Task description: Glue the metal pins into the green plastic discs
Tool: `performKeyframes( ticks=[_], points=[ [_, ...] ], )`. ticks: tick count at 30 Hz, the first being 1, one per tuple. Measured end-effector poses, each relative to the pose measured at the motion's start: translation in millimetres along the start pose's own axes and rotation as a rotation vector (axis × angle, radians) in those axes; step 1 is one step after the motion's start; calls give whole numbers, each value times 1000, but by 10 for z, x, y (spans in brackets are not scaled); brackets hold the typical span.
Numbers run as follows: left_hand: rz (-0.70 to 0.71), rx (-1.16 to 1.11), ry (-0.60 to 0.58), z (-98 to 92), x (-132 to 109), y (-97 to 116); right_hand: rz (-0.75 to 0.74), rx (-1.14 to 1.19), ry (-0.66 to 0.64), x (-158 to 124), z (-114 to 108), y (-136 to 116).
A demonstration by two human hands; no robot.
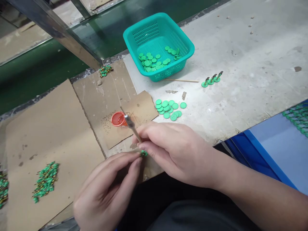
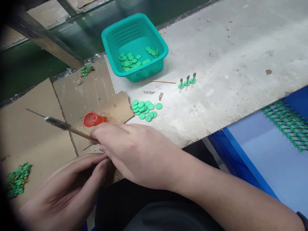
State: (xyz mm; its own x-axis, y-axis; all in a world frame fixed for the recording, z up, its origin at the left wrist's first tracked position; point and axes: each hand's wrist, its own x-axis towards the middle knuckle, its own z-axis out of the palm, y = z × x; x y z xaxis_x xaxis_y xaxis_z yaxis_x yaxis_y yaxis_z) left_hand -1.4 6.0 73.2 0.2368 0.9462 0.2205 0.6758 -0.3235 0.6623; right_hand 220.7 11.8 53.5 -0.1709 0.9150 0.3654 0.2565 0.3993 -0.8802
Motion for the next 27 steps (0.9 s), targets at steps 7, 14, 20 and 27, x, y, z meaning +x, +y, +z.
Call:
performKeyframes(
  ticks=[7, 14, 20, 27],
  points=[
    [65, 12, 16, 28, 4, -55, -31, 43, -13, -19, 39, 90],
    [239, -33, -23, -28, 52, -255, -44, 27, -45, -31, 60, 92],
    [321, -55, -63, -57, 73, -343, -57, -32, -93, 7, 42, 59],
    [161, -14, -13, -14, -16, -229, -113, -29, -146, 87, 37, 46]
  ],
)
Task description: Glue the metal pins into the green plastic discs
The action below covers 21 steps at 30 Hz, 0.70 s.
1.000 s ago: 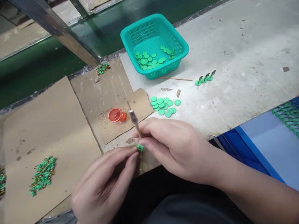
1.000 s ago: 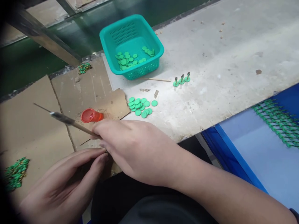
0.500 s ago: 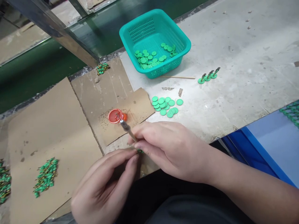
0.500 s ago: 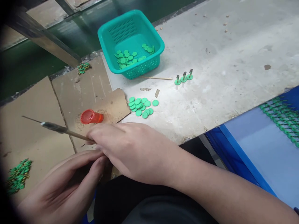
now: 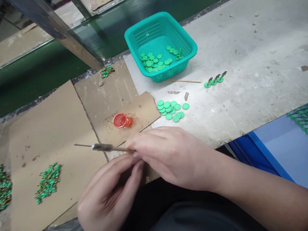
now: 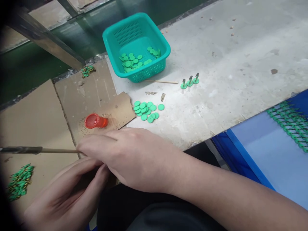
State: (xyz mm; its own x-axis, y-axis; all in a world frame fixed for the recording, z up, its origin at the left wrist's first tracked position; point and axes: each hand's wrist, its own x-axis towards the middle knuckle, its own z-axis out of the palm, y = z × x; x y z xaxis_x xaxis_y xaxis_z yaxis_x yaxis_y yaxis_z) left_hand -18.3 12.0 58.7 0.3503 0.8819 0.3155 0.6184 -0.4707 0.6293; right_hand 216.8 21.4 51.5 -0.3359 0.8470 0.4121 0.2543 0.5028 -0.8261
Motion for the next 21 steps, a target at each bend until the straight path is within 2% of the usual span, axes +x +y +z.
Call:
performKeyframes(
  ticks=[7, 9, 11, 13, 14, 21],
  points=[
    [118, 6, -25, -20, 29, -144, 17, -9, -17, 48, 11, -3],
    [140, -4, -36, -15, 50, -138, 70, 5, 54, 26, 6, -10],
    [101, -14, -34, -4, 62, -107, 95, 34, 198, -15, 2, -11],
    [38, -31, -28, 7, 62, -69, 64, 55, 316, -62, 3, -3],
    [13, -39, -18, 12, 58, -54, 47, 58, 333, -82, 5, 4],
    [-29, -49, 5, 20, 34, -30, 60, 77, 245, -117, 25, 47]
  ],
)
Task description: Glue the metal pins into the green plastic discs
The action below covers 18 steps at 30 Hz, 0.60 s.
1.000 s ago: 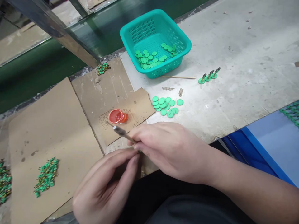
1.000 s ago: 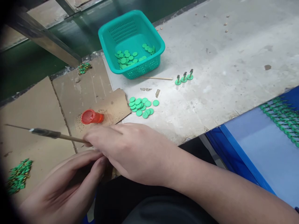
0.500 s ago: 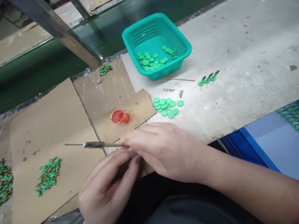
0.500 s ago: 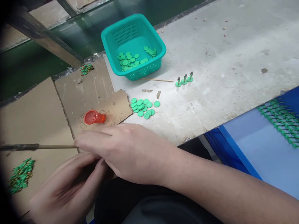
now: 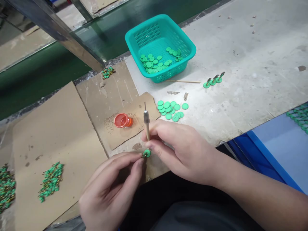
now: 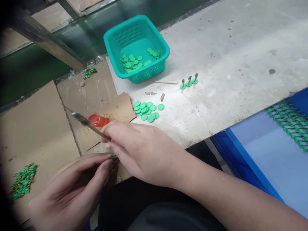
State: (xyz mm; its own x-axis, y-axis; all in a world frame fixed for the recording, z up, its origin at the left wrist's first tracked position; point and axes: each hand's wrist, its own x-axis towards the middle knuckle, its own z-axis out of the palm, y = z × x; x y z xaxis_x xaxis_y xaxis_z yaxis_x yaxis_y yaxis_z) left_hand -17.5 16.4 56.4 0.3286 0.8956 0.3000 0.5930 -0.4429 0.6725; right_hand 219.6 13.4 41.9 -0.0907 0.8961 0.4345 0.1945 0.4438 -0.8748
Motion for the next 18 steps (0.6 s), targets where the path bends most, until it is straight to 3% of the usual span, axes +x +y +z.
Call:
performKeyframes(
  ticks=[13, 18],
  points=[
    [-16, -2, -18, -21, 18, 10, 61, -5, 13, 11, -15, -45],
    [57, 9, -38, -23, 40, 0, 17, -39, 5, 3, 5, -30]
  ],
)
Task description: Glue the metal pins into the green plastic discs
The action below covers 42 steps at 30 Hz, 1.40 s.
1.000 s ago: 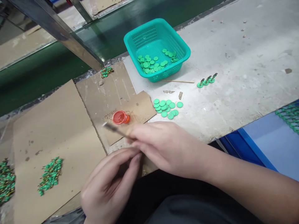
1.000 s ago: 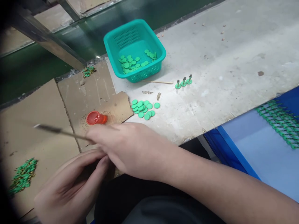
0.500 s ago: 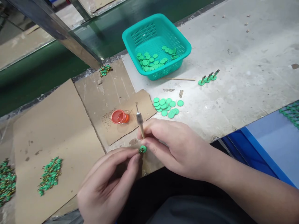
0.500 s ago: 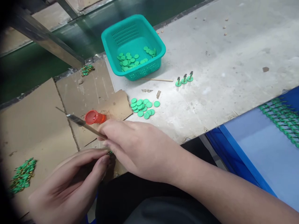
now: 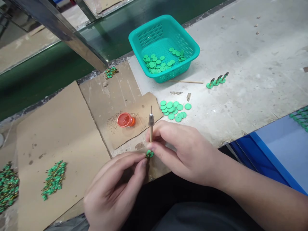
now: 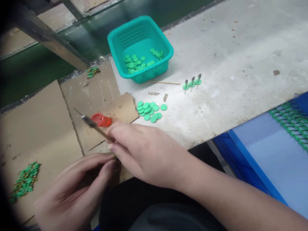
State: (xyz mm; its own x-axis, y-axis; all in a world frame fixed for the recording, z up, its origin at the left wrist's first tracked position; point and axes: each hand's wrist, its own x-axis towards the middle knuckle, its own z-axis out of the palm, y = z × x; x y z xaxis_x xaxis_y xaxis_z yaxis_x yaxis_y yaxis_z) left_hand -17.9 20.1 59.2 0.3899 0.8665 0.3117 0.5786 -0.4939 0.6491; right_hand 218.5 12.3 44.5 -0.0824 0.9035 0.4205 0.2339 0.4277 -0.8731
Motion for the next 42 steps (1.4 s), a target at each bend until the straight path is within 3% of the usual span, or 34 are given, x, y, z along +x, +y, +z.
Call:
performKeyframes(
  ticks=[8, 14, 29, 42],
  points=[
    [59, 8, -33, -18, 5, -84, -54, 8, -39, -4, 31, 17],
    [39, 3, -40, -28, 1, -71, -68, -1, 33, -7, 24, 15],
    [99, -3, -54, -19, 27, -81, -87, 1, -40, -1, 52, 22],
    [96, 74, -21, -45, -38, -176, -68, -97, -244, 171, -3, -153]
  ],
)
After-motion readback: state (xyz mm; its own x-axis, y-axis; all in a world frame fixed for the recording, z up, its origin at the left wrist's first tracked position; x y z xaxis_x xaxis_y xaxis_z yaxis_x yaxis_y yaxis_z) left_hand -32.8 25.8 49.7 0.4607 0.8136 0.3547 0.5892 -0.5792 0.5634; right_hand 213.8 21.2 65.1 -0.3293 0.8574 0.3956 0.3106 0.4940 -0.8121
